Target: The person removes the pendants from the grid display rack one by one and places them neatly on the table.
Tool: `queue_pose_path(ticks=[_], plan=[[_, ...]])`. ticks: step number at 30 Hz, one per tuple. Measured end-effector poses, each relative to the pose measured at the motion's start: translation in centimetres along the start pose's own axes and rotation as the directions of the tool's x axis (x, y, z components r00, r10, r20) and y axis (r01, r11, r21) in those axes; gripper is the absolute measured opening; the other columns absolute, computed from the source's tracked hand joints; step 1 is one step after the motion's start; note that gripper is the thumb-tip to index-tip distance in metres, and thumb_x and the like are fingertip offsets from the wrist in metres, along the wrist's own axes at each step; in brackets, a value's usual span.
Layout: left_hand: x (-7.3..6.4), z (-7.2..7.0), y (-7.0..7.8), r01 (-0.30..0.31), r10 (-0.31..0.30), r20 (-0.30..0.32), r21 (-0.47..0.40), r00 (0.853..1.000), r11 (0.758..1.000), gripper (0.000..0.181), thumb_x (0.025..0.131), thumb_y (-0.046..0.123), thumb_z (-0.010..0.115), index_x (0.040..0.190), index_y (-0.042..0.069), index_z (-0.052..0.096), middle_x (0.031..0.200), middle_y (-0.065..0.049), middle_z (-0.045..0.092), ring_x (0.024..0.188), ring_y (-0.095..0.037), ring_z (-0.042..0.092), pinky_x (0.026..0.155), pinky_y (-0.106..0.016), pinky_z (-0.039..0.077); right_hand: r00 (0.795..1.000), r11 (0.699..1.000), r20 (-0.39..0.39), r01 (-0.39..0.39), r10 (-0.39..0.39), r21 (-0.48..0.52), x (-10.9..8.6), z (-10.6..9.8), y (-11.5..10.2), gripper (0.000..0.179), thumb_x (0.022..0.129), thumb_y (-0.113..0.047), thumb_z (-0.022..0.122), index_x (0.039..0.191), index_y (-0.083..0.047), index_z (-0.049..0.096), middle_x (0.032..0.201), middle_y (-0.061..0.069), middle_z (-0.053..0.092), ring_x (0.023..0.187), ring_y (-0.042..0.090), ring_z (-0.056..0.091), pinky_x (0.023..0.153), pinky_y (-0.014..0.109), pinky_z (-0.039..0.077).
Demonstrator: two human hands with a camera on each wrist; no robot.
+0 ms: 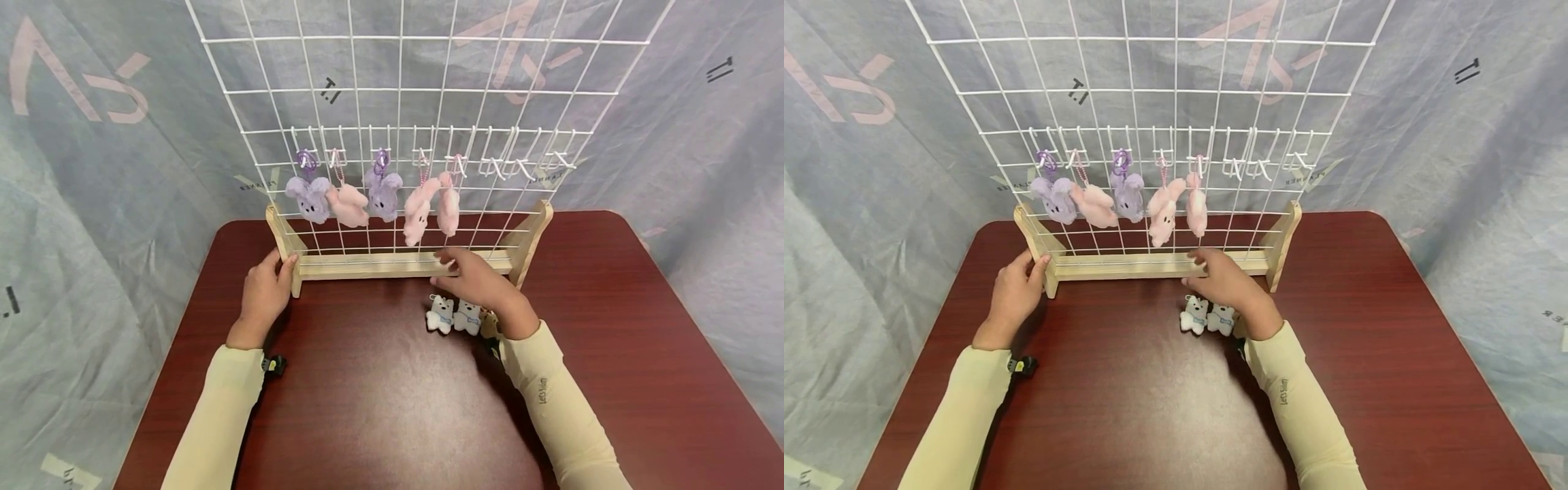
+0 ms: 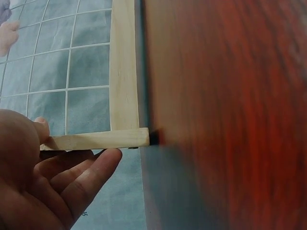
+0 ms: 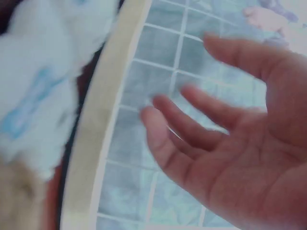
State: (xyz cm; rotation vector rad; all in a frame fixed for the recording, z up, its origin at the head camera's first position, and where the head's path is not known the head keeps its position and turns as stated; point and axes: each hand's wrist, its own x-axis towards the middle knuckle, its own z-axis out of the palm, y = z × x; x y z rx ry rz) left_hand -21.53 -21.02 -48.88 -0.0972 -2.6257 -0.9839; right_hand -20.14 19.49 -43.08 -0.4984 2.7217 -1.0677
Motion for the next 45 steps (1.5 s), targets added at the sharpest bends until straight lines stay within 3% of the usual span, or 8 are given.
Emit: queue_pose_path(ticks=[6, 15, 20, 27, 31, 36, 41, 45], plan=[[0.0, 0.0, -0.2, 0.01, -0.01, -0.005, 0.002, 1.0, 1.0, 0.039, 0.111, 0.041, 0.054, 0.128, 0.009, 0.066, 0.085, -0.021, 0.076, 0.083, -0.043, 0.074, 0.079, -0.062, 0.055, 0.97, 0.993, -0.238, -0.033, 0.059, 0.115, 0.3, -0.4, -1.8, 0.046, 0.102, -0.028, 0.069, 0.137, -0.002, 0.055, 0.136, 0.022, 0.063, 0.116, 0.037, 0.063, 0.1, 0.051, 0.05], [0.1, 0.0, 0.0, 0.005, -0.005, -0.012, 0.005, 1.0, 1.0, 0.037, 0.111, 0.04, 0.055, 0.129, 0.009, 0.066, 0.089, -0.023, 0.076, 0.087, -0.045, 0.075, 0.081, -0.063, 0.054, 0.909, 0.938, -0.408, 0.064, 0.086, 0.34, 1.1, -0.4, -2.8, 0.051, 0.1, -0.033, 0.074, 0.14, -0.004, 0.059, 0.126, 0.014, 0.066, 0.106, 0.021, 0.068, 0.088, 0.03, 0.055], [0.0, -0.1, 0.1, 0.0, 0.0, -0.009, 0.005, 1.0, 1.0, 0.037, 0.111, 0.041, 0.055, 0.129, 0.01, 0.066, 0.086, -0.022, 0.075, 0.084, -0.044, 0.074, 0.079, -0.062, 0.054, 0.876, 0.901, -0.47, 0.112, 0.11, 0.42, 1.6, -0.4, -3.6, 0.051, 0.099, -0.03, 0.075, 0.137, 0.0, 0.06, 0.117, 0.017, 0.07, 0.084, 0.009, 0.068, 0.072, 0.023, 0.057], [0.1, -0.1, 0.1, -0.005, 0.005, -0.015, -0.007, 1.0, 1.0, 0.036, 0.111, 0.039, 0.056, 0.128, 0.009, 0.066, 0.088, -0.023, 0.076, 0.086, -0.045, 0.074, 0.08, -0.063, 0.054, 0.841, 0.895, -0.53, 0.148, 0.111, 0.421, 2.1, -0.1, -4.6, 0.057, 0.097, -0.033, 0.078, 0.143, -0.005, 0.056, 0.115, 0.014, 0.069, 0.099, 0.014, 0.065, 0.083, 0.021, 0.053], [0.0, 0.0, 0.0, -0.004, 0.004, -0.012, -0.001, 1.0, 1.0, 0.038, 0.111, 0.041, 0.055, 0.13, 0.01, 0.066, 0.094, -0.025, 0.077, 0.09, -0.047, 0.075, 0.081, -0.064, 0.054, 0.81, 0.891, -0.581, 0.203, 0.08, 0.406, 2.1, 0.2, -4.5, 0.052, 0.099, -0.025, 0.076, 0.144, -0.006, 0.057, 0.114, 0.018, 0.071, 0.092, 0.015, 0.064, 0.077, 0.022, 0.051], [0.1, 0.2, 0.0, -0.007, 0.007, -0.002, 0.004, 1.0, 1.0, 0.041, 0.111, 0.043, 0.053, 0.131, 0.009, 0.066, 0.094, -0.025, 0.077, 0.088, -0.046, 0.075, 0.08, -0.064, 0.054, 0.8, 0.825, -0.599, 0.311, 0.041, 0.472, 1.9, 0.1, -4.0, 0.043, 0.1, -0.004, 0.065, 0.143, -0.004, 0.061, 0.107, 0.012, 0.069, 0.081, 0.008, 0.064, 0.066, 0.02, 0.054], [0.1, 0.1, 0.1, -0.01, 0.01, -0.008, 0.007, 1.0, 1.0, 0.038, 0.111, 0.04, 0.054, 0.129, 0.009, 0.067, 0.09, -0.024, 0.076, 0.083, -0.044, 0.074, 0.077, -0.063, 0.054, 0.791, 0.774, -0.61, 0.349, 0.059, 0.528, 1.6, -0.4, -3.9, 0.032, 0.094, 0.005, 0.06, 0.126, 0.005, 0.062, 0.098, 0.001, 0.065, 0.07, 0.009, 0.066, 0.059, 0.026, 0.058], [0.1, 0.1, 0.1, -0.009, 0.009, -0.007, 0.01, 1.0, 1.0, 0.036, 0.111, 0.038, 0.055, 0.128, 0.008, 0.067, 0.089, -0.023, 0.076, 0.082, -0.043, 0.074, 0.077, -0.062, 0.054, 0.798, 0.73, -0.6, 0.377, 0.056, 0.57, 1.4, -0.8, -4.2, 0.033, 0.089, 0.01, 0.052, 0.12, -0.002, 0.055, 0.098, 0.003, 0.062, 0.067, 0.012, 0.068, 0.054, 0.028, 0.057]])
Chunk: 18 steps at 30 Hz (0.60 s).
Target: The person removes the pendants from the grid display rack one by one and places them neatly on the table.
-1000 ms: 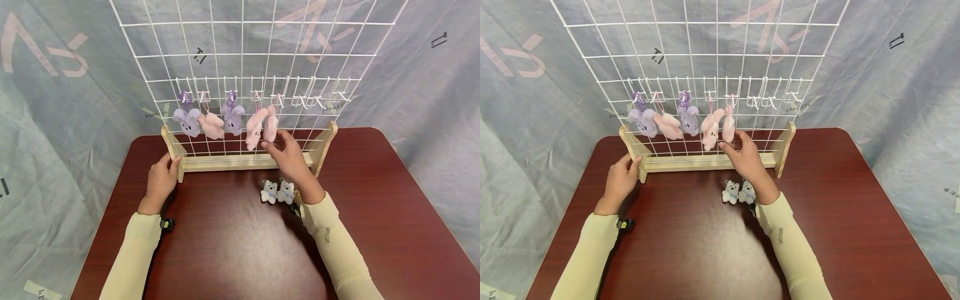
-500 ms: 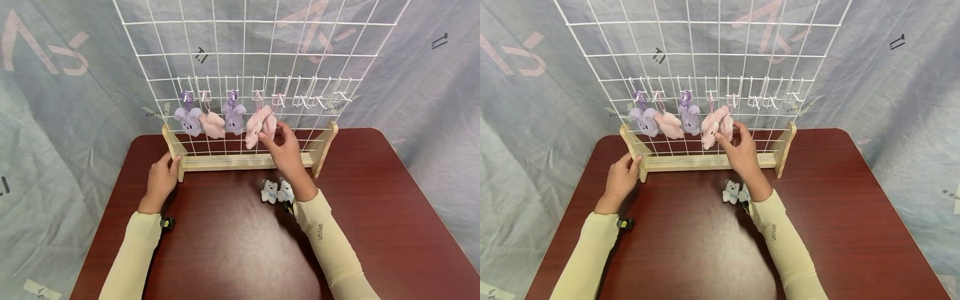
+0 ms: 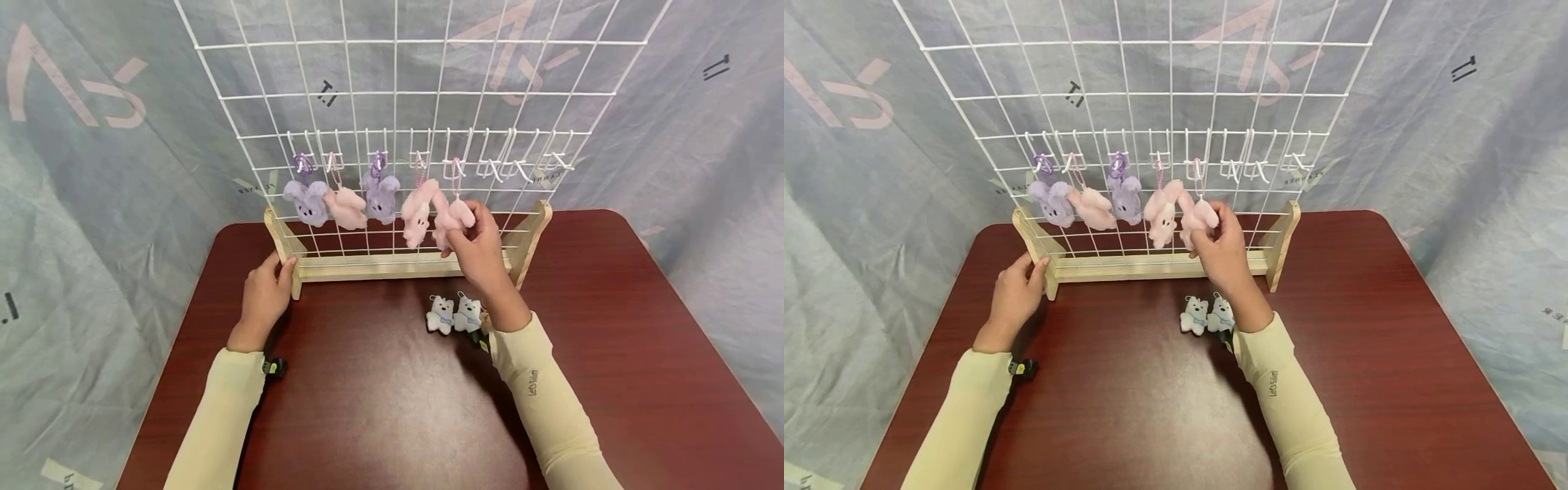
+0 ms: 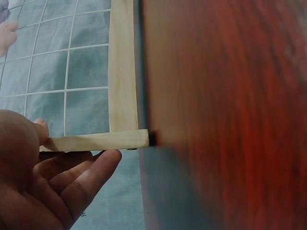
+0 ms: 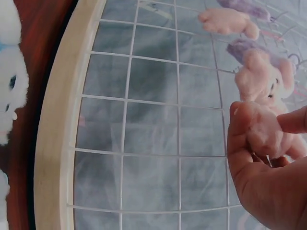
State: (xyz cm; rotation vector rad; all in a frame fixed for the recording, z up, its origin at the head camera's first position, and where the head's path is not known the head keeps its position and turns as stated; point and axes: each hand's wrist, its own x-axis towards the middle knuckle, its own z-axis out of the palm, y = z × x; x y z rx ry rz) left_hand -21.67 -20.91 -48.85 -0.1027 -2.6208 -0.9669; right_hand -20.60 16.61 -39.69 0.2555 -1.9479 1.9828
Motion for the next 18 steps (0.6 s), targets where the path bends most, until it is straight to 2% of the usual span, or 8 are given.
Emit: queue_pose_path(ticks=[6, 8, 13, 18], plan=[[-0.2, 0.0, 0.0, 0.004, -0.004, 0.005, 0.001, 1.0, 1.0, 0.037, 0.112, 0.039, 0.054, 0.126, 0.008, 0.067, 0.087, -0.023, 0.075, 0.08, -0.043, 0.073, 0.075, -0.061, 0.054, 0.997, 0.999, 0.064, 0.036, -0.038, 0.029, -0.2, -0.2, -0.4, 0.057, 0.088, 0.013, 0.046, 0.144, 0.0, 0.046, 0.108, 0.004, 0.056, 0.07, 0.014, 0.071, 0.05, 0.033, 0.058], [-0.2, 0.0, 0.0, 0.003, -0.003, 0.003, 0.003, 1.0, 1.0, 0.037, 0.112, 0.039, 0.053, 0.126, 0.007, 0.066, 0.086, -0.023, 0.075, 0.079, -0.043, 0.072, 0.075, -0.061, 0.054, 0.994, 0.998, 0.095, 0.051, -0.053, 0.031, -0.2, -0.2, -0.6, 0.066, 0.088, 0.014, 0.046, 0.151, -0.003, 0.044, 0.106, 0.005, 0.055, 0.068, 0.015, 0.071, 0.049, 0.035, 0.058], [-0.1, 0.0, 0.0, 0.006, -0.006, 0.003, 0.008, 1.0, 1.0, 0.039, 0.112, 0.041, 0.053, 0.13, 0.008, 0.066, 0.09, -0.024, 0.077, 0.081, -0.044, 0.074, 0.075, -0.063, 0.054, 0.986, 0.998, 0.157, 0.053, -0.06, 0.043, -0.2, -0.3, -0.9, 0.074, 0.088, 0.014, 0.045, 0.158, -0.013, 0.043, 0.095, 0.008, 0.056, 0.067, 0.02, 0.073, 0.046, 0.041, 0.057], [-0.2, 0.0, 0.0, 0.003, -0.003, 0.003, 0.008, 1.0, 1.0, 0.04, 0.112, 0.041, 0.052, 0.131, 0.009, 0.066, 0.092, -0.024, 0.077, 0.081, -0.044, 0.074, 0.075, -0.063, 0.054, 0.979, 0.996, 0.187, 0.077, -0.086, 0.055, -0.6, -0.3, -1.4, 0.079, 0.085, 0.017, 0.045, 0.158, -0.011, 0.042, 0.103, 0.007, 0.057, 0.067, 0.021, 0.073, 0.044, 0.048, 0.055]])
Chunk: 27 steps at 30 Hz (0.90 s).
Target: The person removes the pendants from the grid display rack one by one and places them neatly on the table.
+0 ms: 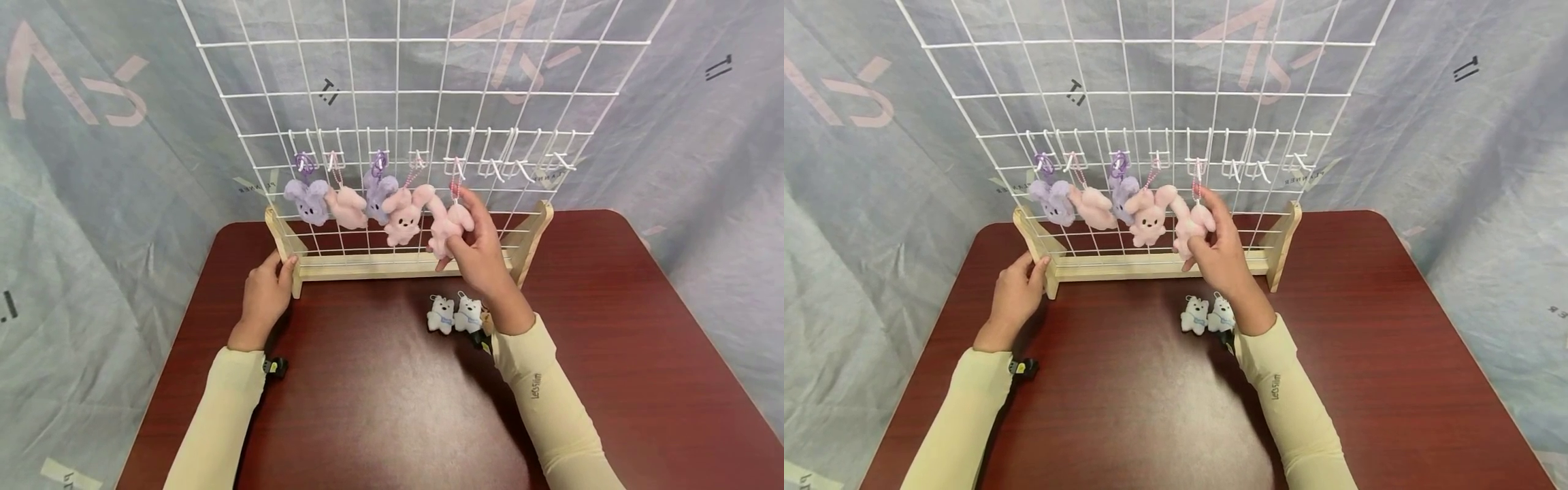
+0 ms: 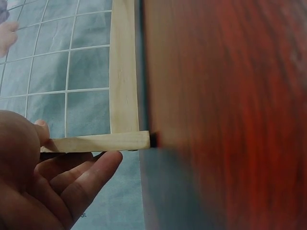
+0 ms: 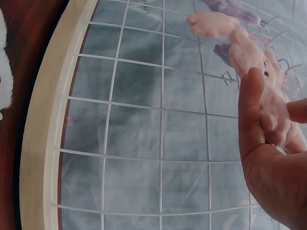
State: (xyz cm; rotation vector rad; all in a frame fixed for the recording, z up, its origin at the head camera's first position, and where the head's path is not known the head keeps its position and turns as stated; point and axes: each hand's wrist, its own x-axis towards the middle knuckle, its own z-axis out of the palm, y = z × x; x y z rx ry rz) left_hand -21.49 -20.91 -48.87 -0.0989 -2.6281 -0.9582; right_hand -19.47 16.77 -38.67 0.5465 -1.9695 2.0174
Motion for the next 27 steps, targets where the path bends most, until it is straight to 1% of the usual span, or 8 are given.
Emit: queue_pose_path(ticks=[6, 7, 13, 14, 17, 21, 24, 27], plan=[[0.1, 0.0, 0.0, -0.004, 0.004, -0.012, 0.002, 1.0, 1.0, 0.039, 0.111, 0.041, 0.053, 0.128, 0.008, 0.066, 0.091, -0.025, 0.076, 0.082, -0.046, 0.074, 0.075, -0.064, 0.053, 0.999, 1.0, 0.051, 0.018, -0.018, 0.002, -0.3, 0.1, -0.7, 0.085, 0.084, 0.018, 0.042, 0.162, -0.014, 0.037, 0.105, 0.008, 0.055, 0.067, 0.02, 0.072, 0.043, 0.043, 0.055], [0.1, 0.0, 0.0, -0.004, 0.004, -0.013, 0.003, 1.0, 1.0, 0.039, 0.111, 0.041, 0.053, 0.127, 0.008, 0.066, 0.09, -0.025, 0.076, 0.083, -0.046, 0.074, 0.076, -0.064, 0.053, 0.998, 1.0, 0.06, 0.017, -0.017, 0.009, -0.3, 0.1, -0.8, 0.085, 0.085, 0.018, 0.042, 0.163, -0.015, 0.036, 0.111, 0.007, 0.056, 0.068, 0.021, 0.074, 0.043, 0.043, 0.055], [0.1, 0.0, 0.0, -0.003, 0.003, -0.01, 0.001, 1.0, 1.0, 0.037, 0.112, 0.04, 0.054, 0.127, 0.008, 0.066, 0.089, -0.024, 0.076, 0.081, -0.044, 0.074, 0.075, -0.063, 0.053, 0.994, 0.999, 0.11, 0.008, -0.013, 0.047, -0.5, 0.1, -1.2, 0.091, 0.085, 0.021, 0.036, 0.166, -0.019, 0.03, 0.111, 0.008, 0.061, 0.07, 0.023, 0.076, 0.045, 0.045, 0.057], [0.1, 0.0, 0.0, -0.003, 0.003, -0.009, 0.001, 1.0, 1.0, 0.038, 0.112, 0.04, 0.053, 0.127, 0.008, 0.066, 0.089, -0.024, 0.076, 0.081, -0.044, 0.074, 0.075, -0.063, 0.053, 0.993, 0.999, 0.116, 0.011, -0.017, 0.051, -0.5, 0.1, -1.3, 0.092, 0.084, 0.021, 0.035, 0.167, -0.019, 0.029, 0.106, 0.01, 0.061, 0.07, 0.023, 0.075, 0.045, 0.045, 0.057], [0.1, 0.0, 0.0, 0.0, 0.0, -0.007, -0.002, 1.0, 1.0, 0.037, 0.112, 0.039, 0.053, 0.127, 0.008, 0.066, 0.091, -0.024, 0.076, 0.083, -0.044, 0.074, 0.076, -0.064, 0.053, 0.992, 0.998, 0.119, 0.026, -0.033, 0.06, -0.7, 0.1, -1.6, 0.092, 0.085, 0.021, 0.035, 0.167, -0.018, 0.027, 0.121, 0.007, 0.062, 0.07, 0.022, 0.075, 0.044, 0.045, 0.056], [0.1, 0.0, 0.1, 0.002, -0.002, -0.006, -0.003, 1.0, 1.0, 0.037, 0.112, 0.039, 0.054, 0.127, 0.008, 0.066, 0.091, -0.024, 0.076, 0.084, -0.045, 0.074, 0.076, -0.064, 0.053, 0.992, 0.998, 0.113, 0.047, -0.051, 0.038, -0.9, 0.0, -2.1, 0.093, 0.082, 0.02, 0.036, 0.167, -0.017, 0.028, 0.13, 0.004, 0.058, 0.07, 0.021, 0.073, 0.045, 0.047, 0.057], [0.1, 0.0, 0.1, 0.002, -0.002, -0.004, -0.001, 1.0, 1.0, 0.037, 0.112, 0.04, 0.054, 0.127, 0.008, 0.066, 0.091, -0.024, 0.076, 0.083, -0.045, 0.074, 0.076, -0.064, 0.054, 0.991, 0.997, 0.116, 0.065, -0.069, 0.042, -1.0, 0.0, -2.4, 0.096, 0.079, 0.021, 0.035, 0.167, -0.018, 0.03, 0.117, 0.006, 0.057, 0.071, 0.024, 0.07, 0.046, 0.05, 0.057], [0.1, 0.0, 0.1, 0.002, -0.002, -0.005, -0.001, 1.0, 1.0, 0.037, 0.111, 0.039, 0.054, 0.127, 0.008, 0.066, 0.091, -0.025, 0.076, 0.083, -0.045, 0.074, 0.076, -0.064, 0.053, 0.989, 0.995, 0.115, 0.086, -0.09, 0.041, -1.2, 0.0, -2.7, 0.097, 0.078, 0.021, 0.035, 0.167, -0.017, 0.03, 0.128, 0.004, 0.058, 0.076, 0.025, 0.069, 0.046, 0.05, 0.057]])
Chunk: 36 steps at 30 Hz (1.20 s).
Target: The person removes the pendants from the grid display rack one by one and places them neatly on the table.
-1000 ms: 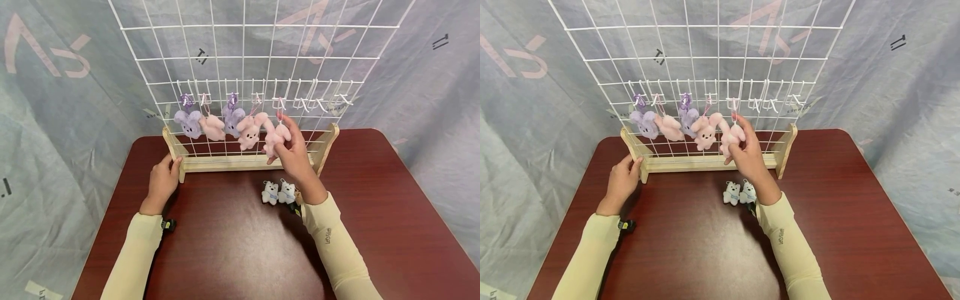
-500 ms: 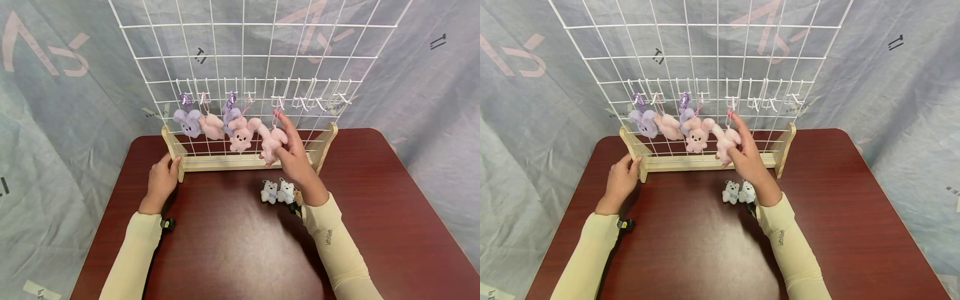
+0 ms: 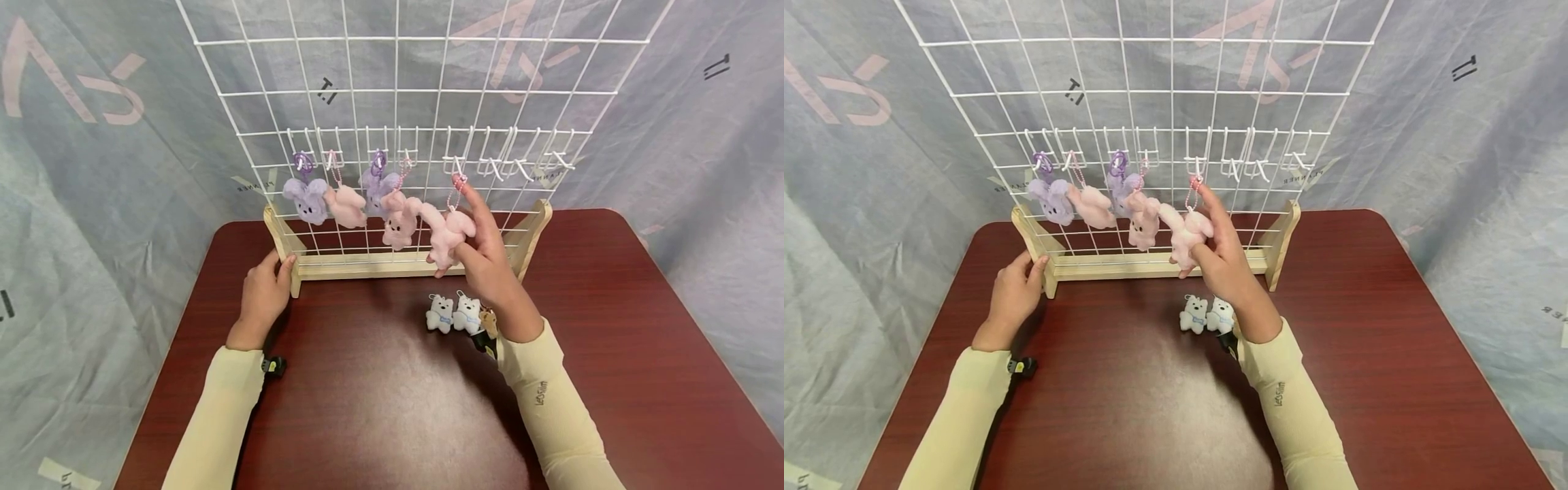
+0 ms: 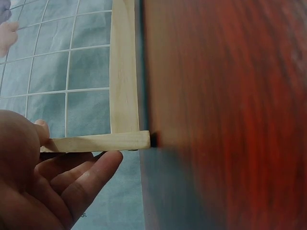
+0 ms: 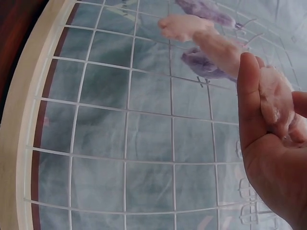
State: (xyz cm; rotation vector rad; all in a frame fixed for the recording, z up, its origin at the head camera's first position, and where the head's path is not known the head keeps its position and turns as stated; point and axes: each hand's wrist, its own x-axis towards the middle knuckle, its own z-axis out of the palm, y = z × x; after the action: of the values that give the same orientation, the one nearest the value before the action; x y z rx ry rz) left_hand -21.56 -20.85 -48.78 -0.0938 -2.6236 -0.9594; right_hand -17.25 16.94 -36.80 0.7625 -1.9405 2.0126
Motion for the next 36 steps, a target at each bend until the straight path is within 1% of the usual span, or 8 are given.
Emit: queue_pose_path(ticks=[5, 10, 14, 17, 21, 26, 31, 36], plan=[[-0.05, -0.07, 0.05, -0.001, 0.001, -0.006, 0.001, 1.0, 1.0, 0.036, 0.111, 0.038, 0.055, 0.126, 0.007, 0.067, 0.091, -0.025, 0.076, 0.084, -0.046, 0.074, 0.077, -0.064, 0.053, 1.0, 1.0, 0.01, 0.014, -0.014, 0.013, -0.14, 0.06, -0.25, 0.097, 0.078, 0.022, 0.034, 0.167, -0.016, 0.029, 0.126, 0.007, 0.057, 0.079, 0.023, 0.068, 0.047, 0.051, 0.057], [-0.05, -0.08, 0.13, 0.001, -0.001, -0.009, -0.002, 1.0, 1.0, 0.033, 0.111, 0.035, 0.057, 0.125, 0.007, 0.067, 0.091, -0.025, 0.076, 0.084, -0.046, 0.073, 0.077, -0.065, 0.053, 0.998, 0.998, 0.022, 0.053, -0.053, 0.021, -0.09, 0.0, -0.13, 0.092, 0.077, 0.021, 0.036, 0.164, -0.007, 0.032, 0.102, 0.011, 0.059, 0.07, 0.028, 0.07, 0.047, 0.047, 0.057], [-0.05, -0.12, 0.16, 0.003, -0.003, -0.013, -0.002, 1.0, 1.0, 0.032, 0.11, 0.034, 0.058, 0.125, 0.006, 0.067, 0.092, -0.026, 0.076, 0.086, -0.048, 0.073, 0.077, -0.065, 0.053, 0.997, 0.997, 0.021, 0.071, -0.071, 0.009, -0.04, -0.03, -0.03, 0.075, 0.079, 0.021, 0.04, 0.152, 0.007, 0.043, 0.098, 0.009, 0.062, 0.071, 0.023, 0.074, 0.047, 0.041, 0.057], [-0.05, -0.14, 0.13, 0.003, -0.003, -0.013, -0.003, 1.0, 1.0, 0.032, 0.11, 0.034, 0.058, 0.125, 0.007, 0.067, 0.093, -0.026, 0.076, 0.087, -0.049, 0.074, 0.078, -0.066, 0.053, 0.998, 0.999, 0.02, 0.053, -0.053, 0.014, -0.09, 0.01, -0.04, 0.057, 0.087, 0.02, 0.046, 0.144, 0.012, 0.048, 0.098, 0.009, 0.064, 0.073, 0.018, 0.075, 0.048, 0.039, 0.058], [-0.06, -0.1, 0.05, 0.006, -0.006, -0.012, -0.004, 1.0, 1.0, 0.033, 0.111, 0.036, 0.057, 0.126, 0.007, 0.067, 0.094, -0.026, 0.077, 0.088, -0.049, 0.074, 0.078, -0.066, 0.053, 1.0, 1.0, -0.026, 0.018, -0.018, 0.002, -0.15, 0.24, -0.12, 0.043, 0.094, 0.015, 0.058, 0.136, 0.012, 0.053, 0.099, 0.008, 0.065, 0.072, 0.018, 0.075, 0.049, 0.04, 0.059], [-0.08, -0.05, -0.02, 0.011, -0.011, -0.002, -0.006, 1.0, 1.0, 0.037, 0.111, 0.039, 0.055, 0.127, 0.008, 0.067, 0.094, -0.026, 0.077, 0.089, -0.048, 0.074, 0.079, -0.066, 0.053, 0.993, 1.0, -0.119, 0.017, -0.019, -0.016, -0.15, 0.46, -0.01, 0.036, 0.09, 0.015, 0.068, 0.123, 0.014, 0.056, 0.095, 0.005, 0.063, 0.063, 0.015, 0.07, 0.046, 0.033, 0.055], [-0.06, -0.05, 0.05, 0.016, -0.016, 0.006, -0.011, 1.0, 1.0, 0.038, 0.111, 0.04, 0.054, 0.13, 0.009, 0.066, 0.096, -0.026, 0.077, 0.09, -0.047, 0.074, 0.081, -0.065, 0.053, 0.981, 1.0, -0.192, 0.009, -0.014, -0.027, -0.16, 0.45, 0.06, 0.028, 0.084, 0.02, 0.062, 0.107, 0.014, 0.046, 0.086, 0.002, 0.056, 0.049, 0.011, 0.057, 0.038, 0.024, 0.042], [-0.06, -0.04, 0.13, 0.017, -0.017, 0.002, -0.01, 1.0, 1.0, 0.038, 0.111, 0.04, 0.054, 0.13, 0.009, 0.066, 0.097, -0.026, 0.078, 0.089, -0.046, 0.075, 0.081, -0.065, 0.053, 0.983, 1.0, -0.181, 0.025, -0.024, 0.005, -0.1, 0.41, 0.06, 0.023, 0.087, 0.022, 0.054, 0.1, 0.012, 0.038, 0.088, 0.002, 0.065, 0.056, 0.012, 0.057, 0.037, 0.022, 0.038]])
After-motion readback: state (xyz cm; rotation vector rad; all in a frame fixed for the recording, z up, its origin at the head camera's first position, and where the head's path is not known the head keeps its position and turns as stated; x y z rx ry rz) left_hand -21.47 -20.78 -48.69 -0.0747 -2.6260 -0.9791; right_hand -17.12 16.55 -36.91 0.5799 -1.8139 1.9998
